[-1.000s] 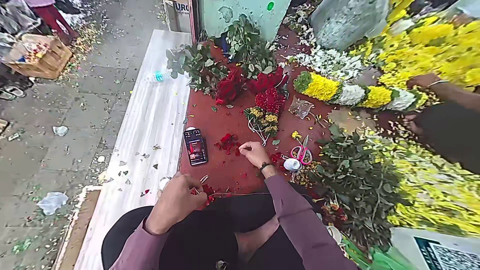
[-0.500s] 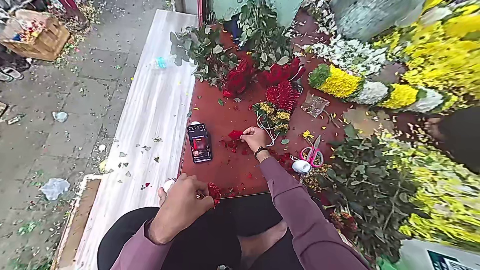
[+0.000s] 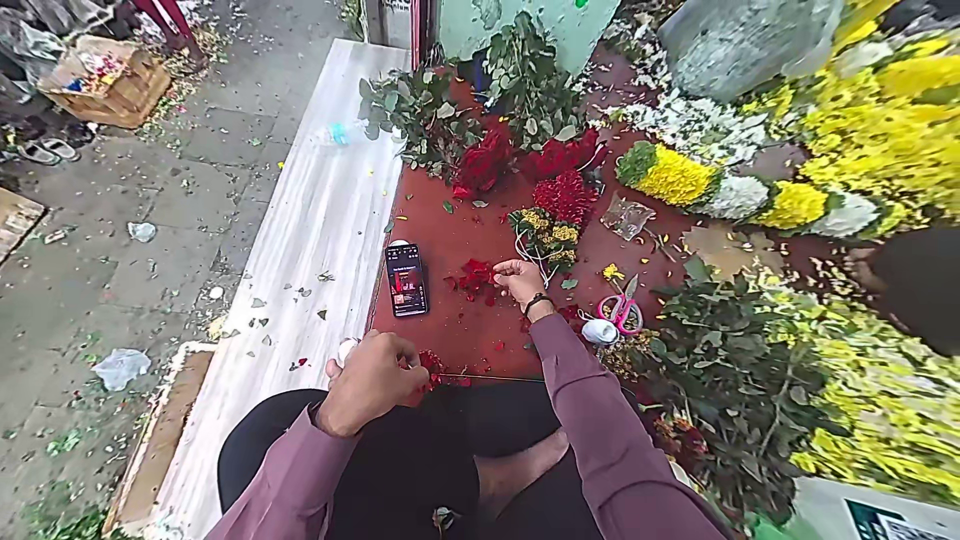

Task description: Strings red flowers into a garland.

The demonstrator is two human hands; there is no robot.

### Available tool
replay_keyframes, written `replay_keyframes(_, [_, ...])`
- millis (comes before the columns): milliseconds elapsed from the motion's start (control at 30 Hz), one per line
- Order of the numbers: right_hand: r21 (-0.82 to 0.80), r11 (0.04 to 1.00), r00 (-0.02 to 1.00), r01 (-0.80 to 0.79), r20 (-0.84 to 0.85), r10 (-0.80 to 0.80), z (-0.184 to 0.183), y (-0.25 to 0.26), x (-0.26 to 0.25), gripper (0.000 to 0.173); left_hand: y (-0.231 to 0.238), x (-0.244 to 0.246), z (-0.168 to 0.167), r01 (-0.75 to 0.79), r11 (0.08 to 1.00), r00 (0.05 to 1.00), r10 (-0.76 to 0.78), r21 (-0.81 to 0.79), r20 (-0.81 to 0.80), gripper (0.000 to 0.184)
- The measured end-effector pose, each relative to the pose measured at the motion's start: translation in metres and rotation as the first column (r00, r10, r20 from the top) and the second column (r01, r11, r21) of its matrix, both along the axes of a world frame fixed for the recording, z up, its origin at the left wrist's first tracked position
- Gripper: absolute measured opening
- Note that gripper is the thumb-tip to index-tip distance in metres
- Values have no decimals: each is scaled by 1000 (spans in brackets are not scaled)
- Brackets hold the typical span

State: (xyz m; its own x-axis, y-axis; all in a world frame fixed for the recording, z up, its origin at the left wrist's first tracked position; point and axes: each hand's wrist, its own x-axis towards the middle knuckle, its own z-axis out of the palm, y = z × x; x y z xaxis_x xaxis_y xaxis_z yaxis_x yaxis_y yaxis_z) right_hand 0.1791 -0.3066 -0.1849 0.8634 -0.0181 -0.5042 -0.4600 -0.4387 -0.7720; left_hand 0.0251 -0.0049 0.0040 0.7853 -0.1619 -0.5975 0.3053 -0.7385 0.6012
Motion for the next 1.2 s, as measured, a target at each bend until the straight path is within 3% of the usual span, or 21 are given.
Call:
replay_keyframes(133, [-6,1000,999,-10,45,10,16,-1,-2,50,1,0,0,-38,999,999,38,-29,-12,18])
replay_keyframes(267, [135,990,986,-51,163,29,57,9,-24,35,2,-2,8,-129,976,988,112,-176,-106,20])
replay_keyframes(333, [258,960,979,-104,194,54,100,22,-41,24,2,-9,10,-162,948,981,125,-275,-146,20])
replay_keyframes(433, [469,837,953,-281,243,183,157,38,-69,14,2,-21,9,-270,868,957,194,-416,-217,27])
replay_keyframes(533, [544,684,874,-485,282,396,182,48,-97,14,-2,-25,10,-415,707,909,301,-572,-287,39])
replay_keyframes(633, [525,687,863,-503,259,434,184,63,-113,22,-6,-23,13,-487,604,870,400,-630,-289,42])
replay_keyframes(733, [476,762,898,-440,218,383,183,74,-119,26,-9,-22,10,-472,596,873,418,-649,-250,49])
replay_keyframes(933, [458,795,918,-398,201,343,179,78,-122,34,-12,-22,9,-470,590,872,427,-656,-241,55])
replay_keyframes(1000, [515,749,907,-418,186,378,176,76,-121,40,-12,-22,10,-490,584,859,448,-647,-247,55])
replay_keyframes(1133, [640,516,800,-569,287,526,168,69,-112,67,-10,-21,13,-541,544,823,502,-641,-268,52])
replay_keyframes(1200, [623,525,802,-580,325,501,164,72,-114,66,-10,-21,13,-550,527,814,510,-648,-277,52])
